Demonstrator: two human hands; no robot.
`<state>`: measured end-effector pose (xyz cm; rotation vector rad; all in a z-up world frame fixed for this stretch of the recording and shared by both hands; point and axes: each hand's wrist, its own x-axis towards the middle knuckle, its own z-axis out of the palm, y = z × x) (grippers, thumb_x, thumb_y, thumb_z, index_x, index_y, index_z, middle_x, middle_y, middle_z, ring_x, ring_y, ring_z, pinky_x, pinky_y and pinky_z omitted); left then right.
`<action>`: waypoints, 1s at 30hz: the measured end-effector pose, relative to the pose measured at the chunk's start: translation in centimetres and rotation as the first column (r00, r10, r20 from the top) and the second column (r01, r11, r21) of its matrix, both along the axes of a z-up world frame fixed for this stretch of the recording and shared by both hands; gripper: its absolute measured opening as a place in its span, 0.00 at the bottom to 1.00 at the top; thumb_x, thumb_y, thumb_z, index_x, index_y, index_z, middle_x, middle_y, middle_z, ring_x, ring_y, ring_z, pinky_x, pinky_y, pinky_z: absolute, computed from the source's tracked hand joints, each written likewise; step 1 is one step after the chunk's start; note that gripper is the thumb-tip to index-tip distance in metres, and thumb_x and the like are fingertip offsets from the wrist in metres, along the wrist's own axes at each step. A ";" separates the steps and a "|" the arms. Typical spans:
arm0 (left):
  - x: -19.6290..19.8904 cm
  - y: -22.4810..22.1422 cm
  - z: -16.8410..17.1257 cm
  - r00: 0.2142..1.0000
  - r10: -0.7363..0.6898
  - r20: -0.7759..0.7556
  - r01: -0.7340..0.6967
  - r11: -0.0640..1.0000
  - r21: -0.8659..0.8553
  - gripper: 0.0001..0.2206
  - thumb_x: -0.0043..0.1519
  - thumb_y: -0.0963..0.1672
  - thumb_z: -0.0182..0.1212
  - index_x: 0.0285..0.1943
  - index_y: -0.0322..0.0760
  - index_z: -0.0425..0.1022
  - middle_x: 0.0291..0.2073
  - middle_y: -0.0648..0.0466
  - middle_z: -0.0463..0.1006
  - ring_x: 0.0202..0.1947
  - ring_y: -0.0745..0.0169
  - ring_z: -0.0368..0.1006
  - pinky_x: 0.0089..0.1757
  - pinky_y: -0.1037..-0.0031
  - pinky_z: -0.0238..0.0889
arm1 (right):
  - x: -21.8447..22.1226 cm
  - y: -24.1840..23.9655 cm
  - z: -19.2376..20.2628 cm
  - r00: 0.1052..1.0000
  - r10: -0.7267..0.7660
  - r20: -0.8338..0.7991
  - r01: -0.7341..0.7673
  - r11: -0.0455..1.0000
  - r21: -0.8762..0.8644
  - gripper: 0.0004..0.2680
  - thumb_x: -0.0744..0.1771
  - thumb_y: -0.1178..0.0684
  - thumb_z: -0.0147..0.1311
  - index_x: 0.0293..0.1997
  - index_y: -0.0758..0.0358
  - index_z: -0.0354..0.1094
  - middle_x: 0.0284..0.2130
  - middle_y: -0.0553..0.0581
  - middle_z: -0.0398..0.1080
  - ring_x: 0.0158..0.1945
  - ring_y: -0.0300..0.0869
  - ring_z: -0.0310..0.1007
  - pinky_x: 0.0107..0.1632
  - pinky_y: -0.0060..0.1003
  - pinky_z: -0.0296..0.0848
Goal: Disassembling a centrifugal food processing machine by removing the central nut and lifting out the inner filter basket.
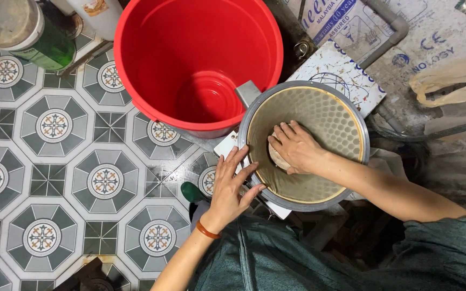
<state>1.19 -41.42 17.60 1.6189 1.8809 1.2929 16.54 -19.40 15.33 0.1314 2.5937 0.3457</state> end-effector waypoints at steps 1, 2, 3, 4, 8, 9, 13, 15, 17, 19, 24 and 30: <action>-0.1 0.0 0.0 1.000 -0.001 0.001 0.001 1.000 0.000 0.21 0.60 0.52 0.68 0.59 0.43 0.77 0.72 0.45 0.62 0.74 0.38 0.53 0.65 0.38 0.41 | -0.1 0.0 0.0 1.000 -0.001 0.001 0.001 1.000 0.000 0.46 0.52 0.28 0.73 0.71 0.61 0.52 0.68 0.70 0.55 0.72 0.62 0.53 0.71 0.64 0.43; -0.1 0.0 -0.1 1.000 -0.006 -0.019 0.006 1.000 -0.004 0.21 0.61 0.53 0.67 0.59 0.43 0.77 0.72 0.45 0.62 0.74 0.38 0.53 0.65 0.38 0.41 | -0.1 -0.1 -0.1 1.000 -0.006 -0.004 0.006 1.000 -0.007 0.44 0.53 0.29 0.72 0.70 0.62 0.54 0.67 0.71 0.55 0.71 0.63 0.54 0.71 0.64 0.44; -0.2 -0.2 -0.1 0.999 -0.012 -0.038 0.011 1.000 -0.013 0.21 0.61 0.53 0.66 0.59 0.44 0.77 0.72 0.45 0.62 0.74 0.38 0.52 0.65 0.37 0.40 | -0.2 -0.3 -0.2 1.000 -0.011 -0.007 0.011 1.000 -0.019 0.42 0.54 0.29 0.72 0.69 0.63 0.56 0.67 0.72 0.56 0.71 0.64 0.55 0.70 0.64 0.45; -0.2 -0.1 -0.2 0.999 -0.014 -0.036 0.013 1.000 -0.016 0.21 0.61 0.53 0.66 0.59 0.44 0.77 0.72 0.45 0.62 0.74 0.38 0.52 0.65 0.37 0.40 | -0.4 -0.3 -0.1 1.000 -0.013 -0.005 0.013 1.000 -0.022 0.42 0.54 0.29 0.72 0.69 0.63 0.56 0.67 0.72 0.56 0.71 0.64 0.55 0.70 0.64 0.45; -0.3 0.0 -0.2 0.994 -0.003 -0.109 0.008 0.999 0.044 0.22 0.62 0.55 0.63 0.59 0.45 0.76 0.71 0.45 0.63 0.75 0.36 0.51 0.66 0.38 0.37 | -0.9 -0.5 -0.3 0.998 -0.043 0.043 0.043 0.999 -0.004 0.41 0.56 0.33 0.72 0.71 0.65 0.56 0.67 0.73 0.56 0.71 0.64 0.54 0.69 0.65 0.46; -0.4 -0.1 -0.1 0.991 0.000 -0.134 0.008 0.998 0.059 0.23 0.62 0.57 0.63 0.60 0.45 0.76 0.71 0.45 0.63 0.75 0.35 0.50 0.66 0.38 0.36 | -1.1 -0.7 -0.4 0.997 -0.050 0.051 0.050 0.999 -0.006 0.41 0.56 0.34 0.72 0.71 0.66 0.55 0.67 0.74 0.56 0.71 0.65 0.54 0.69 0.66 0.46; 0.9 -0.2 -0.9 0.967 -0.068 -0.247 0.098 0.989 0.112 0.31 0.58 0.64 0.57 0.63 0.50 0.74 0.74 0.47 0.60 0.77 0.38 0.47 0.67 0.36 0.31 | -1.9 -0.3 0.6 0.994 -0.091 0.065 0.095 0.994 -0.058 0.42 0.55 0.33 0.73 0.70 0.63 0.54 0.66 0.72 0.55 0.70 0.66 0.56 0.66 0.62 0.54; 1.8 0.0 -1.9 0.948 -0.154 -0.277 0.204 0.965 0.162 0.28 0.59 0.62 0.58 0.59 0.48 0.77 0.67 0.50 0.71 0.74 0.40 0.55 0.68 0.39 0.33 | -2.3 -0.1 0.9 0.989 -0.119 0.087 0.124 0.991 -0.049 0.42 0.54 0.32 0.72 0.71 0.63 0.53 0.65 0.72 0.55 0.68 0.66 0.57 0.61 0.59 0.58; 2.0 0.0 -2.5 0.954 -0.126 -0.272 0.180 0.966 0.186 0.26 0.59 0.61 0.59 0.57 0.46 0.78 0.63 0.50 0.74 0.72 0.40 0.59 0.68 0.40 0.36 | -2.4 -0.5 1.4 0.988 -0.133 0.077 0.136 0.990 -0.029 0.42 0.54 0.31 0.71 0.70 0.62 0.54 0.64 0.72 0.56 0.66 0.65 0.58 0.59 0.56 0.58; 2.1 0.0 -2.8 0.959 -0.101 -0.264 0.159 0.965 0.207 0.25 0.60 0.60 0.61 0.56 0.45 0.79 0.59 0.50 0.76 0.70 0.40 0.63 0.68 0.41 0.39 | -2.5 -0.7 1.5 0.986 -0.149 0.070 0.151 0.988 -0.014 0.41 0.54 0.30 0.69 0.69 0.62 0.54 0.63 0.71 0.57 0.65 0.64 0.60 0.58 0.53 0.58; 2.2 0.1 -3.2 0.961 -0.070 -0.268 0.135 0.963 0.233 0.25 0.58 0.59 0.63 0.53 0.44 0.80 0.55 0.51 0.79 0.66 0.43 0.67 0.68 0.42 0.41 | -2.8 -0.4 -0.8 0.954 -0.286 0.085 0.282 0.958 0.057 0.43 0.54 0.25 0.65 0.70 0.61 0.52 0.62 0.71 0.57 0.62 0.62 0.60 0.56 0.50 0.57; 2.2 0.0 -2.3 0.973 -0.077 -0.218 0.130 0.962 0.239 0.21 0.61 0.56 0.65 0.54 0.42 0.81 0.57 0.50 0.79 0.67 0.42 0.67 0.68 0.44 0.41 | -2.4 -0.1 -1.7 0.958 -0.283 0.048 0.282 0.959 0.024 0.43 0.52 0.25 0.66 0.68 0.62 0.52 0.60 0.70 0.58 0.60 0.62 0.61 0.55 0.49 0.57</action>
